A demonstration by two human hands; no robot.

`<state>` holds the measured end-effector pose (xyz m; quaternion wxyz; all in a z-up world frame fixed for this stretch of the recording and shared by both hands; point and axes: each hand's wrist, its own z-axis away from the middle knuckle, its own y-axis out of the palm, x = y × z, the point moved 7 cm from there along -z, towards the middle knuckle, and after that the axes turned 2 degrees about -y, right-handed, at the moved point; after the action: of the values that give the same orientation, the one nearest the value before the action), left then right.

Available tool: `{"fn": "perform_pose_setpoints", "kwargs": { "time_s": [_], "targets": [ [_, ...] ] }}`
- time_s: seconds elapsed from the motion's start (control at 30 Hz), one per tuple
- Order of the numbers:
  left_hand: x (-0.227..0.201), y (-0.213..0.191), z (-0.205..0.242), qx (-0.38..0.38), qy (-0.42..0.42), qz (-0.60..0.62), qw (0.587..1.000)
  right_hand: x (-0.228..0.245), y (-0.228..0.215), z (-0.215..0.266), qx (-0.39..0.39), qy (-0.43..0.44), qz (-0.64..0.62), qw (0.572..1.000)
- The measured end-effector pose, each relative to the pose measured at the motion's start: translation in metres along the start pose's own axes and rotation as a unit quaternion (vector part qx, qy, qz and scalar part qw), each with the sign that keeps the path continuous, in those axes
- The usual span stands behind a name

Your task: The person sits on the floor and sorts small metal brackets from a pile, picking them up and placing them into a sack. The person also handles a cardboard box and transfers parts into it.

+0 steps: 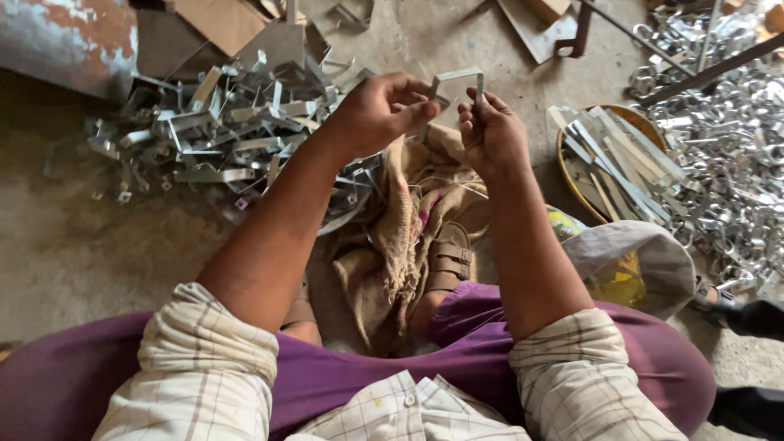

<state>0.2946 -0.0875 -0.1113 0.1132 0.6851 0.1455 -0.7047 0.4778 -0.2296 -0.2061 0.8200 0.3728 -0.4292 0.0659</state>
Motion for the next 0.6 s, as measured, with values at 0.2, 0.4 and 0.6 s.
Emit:
{"fn": "perform_pose_setpoints", "kwargs": {
  "time_s": [0.2,0.4,0.6],
  "targets": [
    [0.026,-0.009,0.004,-0.005,-0.133,-0.062,0.989,-0.041,0.031,-0.004,0.112,0.054,0.004,0.992],
    [0.101,-0.052,0.006,-0.059,-0.182,0.019,0.981,-0.126,0.014,-0.014,-0.018,0.048,0.072,0.996],
    [0.158,-0.098,0.023,-0.204,-0.273,0.152,0.928,-0.251,0.001,0.044,0.345,0.019,0.784,0.515]
  ]
}}
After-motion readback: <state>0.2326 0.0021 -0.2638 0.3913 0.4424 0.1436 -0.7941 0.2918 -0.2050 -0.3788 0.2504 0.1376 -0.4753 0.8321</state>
